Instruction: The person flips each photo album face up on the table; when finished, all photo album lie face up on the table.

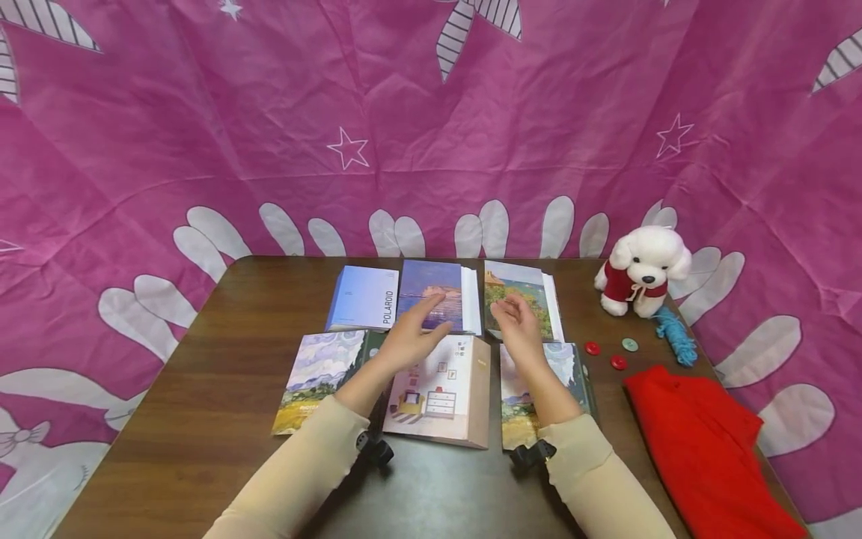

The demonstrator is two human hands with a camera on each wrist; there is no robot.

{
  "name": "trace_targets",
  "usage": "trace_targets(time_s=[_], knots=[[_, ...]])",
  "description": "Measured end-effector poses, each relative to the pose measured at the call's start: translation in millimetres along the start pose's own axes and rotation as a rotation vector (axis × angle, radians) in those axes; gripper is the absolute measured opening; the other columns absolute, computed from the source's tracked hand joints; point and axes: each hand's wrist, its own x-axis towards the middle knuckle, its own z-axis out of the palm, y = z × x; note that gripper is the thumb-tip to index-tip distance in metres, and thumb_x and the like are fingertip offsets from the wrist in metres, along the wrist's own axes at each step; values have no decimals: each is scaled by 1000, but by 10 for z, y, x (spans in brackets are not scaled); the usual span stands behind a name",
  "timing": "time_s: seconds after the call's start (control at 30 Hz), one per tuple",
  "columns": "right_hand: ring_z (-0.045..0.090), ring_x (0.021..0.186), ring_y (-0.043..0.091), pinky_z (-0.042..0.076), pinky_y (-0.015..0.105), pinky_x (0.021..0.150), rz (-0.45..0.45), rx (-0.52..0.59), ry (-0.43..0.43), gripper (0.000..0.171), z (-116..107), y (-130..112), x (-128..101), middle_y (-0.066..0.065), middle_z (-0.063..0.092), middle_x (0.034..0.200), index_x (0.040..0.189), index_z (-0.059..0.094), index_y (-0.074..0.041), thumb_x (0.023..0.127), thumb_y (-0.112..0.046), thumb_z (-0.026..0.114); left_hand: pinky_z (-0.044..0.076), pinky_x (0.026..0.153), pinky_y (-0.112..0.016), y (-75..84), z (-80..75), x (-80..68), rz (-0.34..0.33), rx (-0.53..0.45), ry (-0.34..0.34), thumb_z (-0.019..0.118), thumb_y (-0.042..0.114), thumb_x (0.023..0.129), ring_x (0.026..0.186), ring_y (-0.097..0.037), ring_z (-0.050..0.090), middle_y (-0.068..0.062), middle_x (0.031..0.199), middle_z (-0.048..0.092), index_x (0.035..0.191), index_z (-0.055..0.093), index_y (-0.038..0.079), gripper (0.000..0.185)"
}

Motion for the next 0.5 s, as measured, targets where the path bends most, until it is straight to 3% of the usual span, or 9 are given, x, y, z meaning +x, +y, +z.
trace_targets(time_s=[0.27,0.5], knots=[[42,138,30,35,47,115,-10,58,-38,53,319,55,-184,23,42,151,151,36,3,105,-18,54,28,118,-56,-199,-196,-301,-25,-14,55,61,32,100,147,-35,35,-15,159,39,153,45,8,60],[43,138,33,33,45,118,-14,84,-65,54,566,110,-289,25,43,149,149,36,5,103,-13,58,29,118,-57,-420,-386,-463,-78,-45,88,61,33,101,148,-35,33,-14,160,37,155,41,8,62]])
